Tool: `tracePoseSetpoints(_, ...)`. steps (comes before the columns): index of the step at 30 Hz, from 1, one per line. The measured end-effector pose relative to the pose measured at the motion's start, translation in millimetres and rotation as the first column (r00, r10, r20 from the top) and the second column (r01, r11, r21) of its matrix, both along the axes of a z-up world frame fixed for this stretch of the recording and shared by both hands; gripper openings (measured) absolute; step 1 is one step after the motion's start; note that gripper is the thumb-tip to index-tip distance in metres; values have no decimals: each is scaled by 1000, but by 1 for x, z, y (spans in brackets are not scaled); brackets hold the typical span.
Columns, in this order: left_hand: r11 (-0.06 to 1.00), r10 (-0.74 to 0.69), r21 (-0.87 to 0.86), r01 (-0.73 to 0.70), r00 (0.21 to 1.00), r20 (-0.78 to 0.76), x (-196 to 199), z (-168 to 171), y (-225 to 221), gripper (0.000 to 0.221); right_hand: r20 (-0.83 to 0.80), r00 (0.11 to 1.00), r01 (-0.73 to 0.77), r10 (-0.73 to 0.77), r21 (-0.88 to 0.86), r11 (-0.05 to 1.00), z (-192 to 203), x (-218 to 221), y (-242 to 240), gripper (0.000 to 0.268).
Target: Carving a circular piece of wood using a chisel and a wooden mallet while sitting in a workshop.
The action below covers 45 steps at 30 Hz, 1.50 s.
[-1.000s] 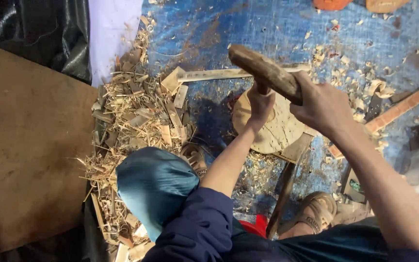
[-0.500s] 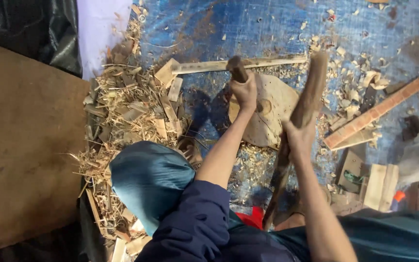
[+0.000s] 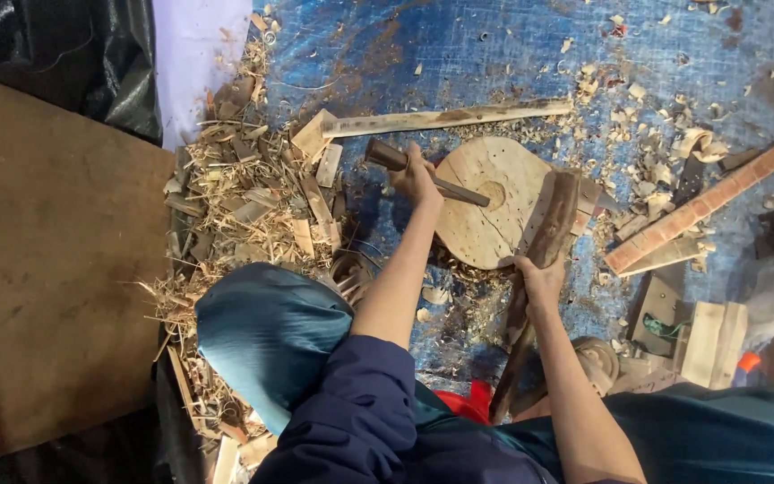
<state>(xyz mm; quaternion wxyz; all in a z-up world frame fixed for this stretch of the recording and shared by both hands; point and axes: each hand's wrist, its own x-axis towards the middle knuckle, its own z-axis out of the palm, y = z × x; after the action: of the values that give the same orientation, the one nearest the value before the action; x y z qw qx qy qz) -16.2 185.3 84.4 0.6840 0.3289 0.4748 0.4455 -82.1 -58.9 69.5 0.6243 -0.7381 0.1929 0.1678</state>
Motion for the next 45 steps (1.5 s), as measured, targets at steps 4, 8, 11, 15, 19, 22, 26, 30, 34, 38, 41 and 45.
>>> tracePoseSetpoints(4, 993, -102, -32, 110, 979, 175, 13, -4, 7, 26, 13, 999, 39, -39, -8, 999, -2, 1, -1, 62)
tracePoseSetpoints(8, 987, -157, 77, 144, 964, 213, 35, -7, 10, 30, -1, 999, 44, -44, -18, 999, -3, 3, -2, 57)
tracePoseSetpoints(11, 988, -142, 81, 128, 968, 205, 43, 1, 7, 33, -12, 999, 48, -48, -34, 998, -4, 2, 2, 60)
tracePoseSetpoints(15, 985, -141, 121, 122, 977, 157, 57, -1, 4, 30, -4, 1000, -9, 8, -58, 998, 6, -1, 5, 66)
tracePoseSetpoints(19, 978, -111, 177, 108, 994, 8, 66, 4, -8, 27, 20, 998, -62, 65, -103, 993, 15, 1, 7, 63)
tracePoseSetpoints(22, 964, -84, 244, 107, 991, -105, 66, 3, -15, 26, 24, 998, -47, 50, -134, 990, -13, 6, -1, 69)
tracePoseSetpoints(26, 919, -157, 355, 174, 985, -78, 69, 14, -33, 29, 58, 991, -91, 124, -401, 912, 15, 16, 9, 72)
tracePoseSetpoints(30, 898, -257, 353, 261, 965, -62, 58, 18, -49, 28, 292, 902, -216, 319, -335, 917, 168, 37, 41, 62)
tracePoseSetpoints(34, 894, -238, 373, 249, 968, -78, 59, 11, -55, 26, 436, 643, -245, 629, -662, 708, 211, 91, 41, 51)
tracePoseSetpoints(38, 742, -480, 483, 465, 871, -102, 39, 13, -57, 21, 270, 322, -300, 908, -880, 368, 243, 105, 54, 32)
tracePoseSetpoints(41, 706, -476, 537, 461, 871, -122, 41, -2, -63, 14, -90, 248, -205, 965, -978, -39, 258, 114, 55, 28)
tracePoseSetpoints(45, 728, -435, 492, 477, 877, -205, 40, 1, -65, 19, 276, 391, -382, 878, -819, 427, 256, 109, 41, 45)
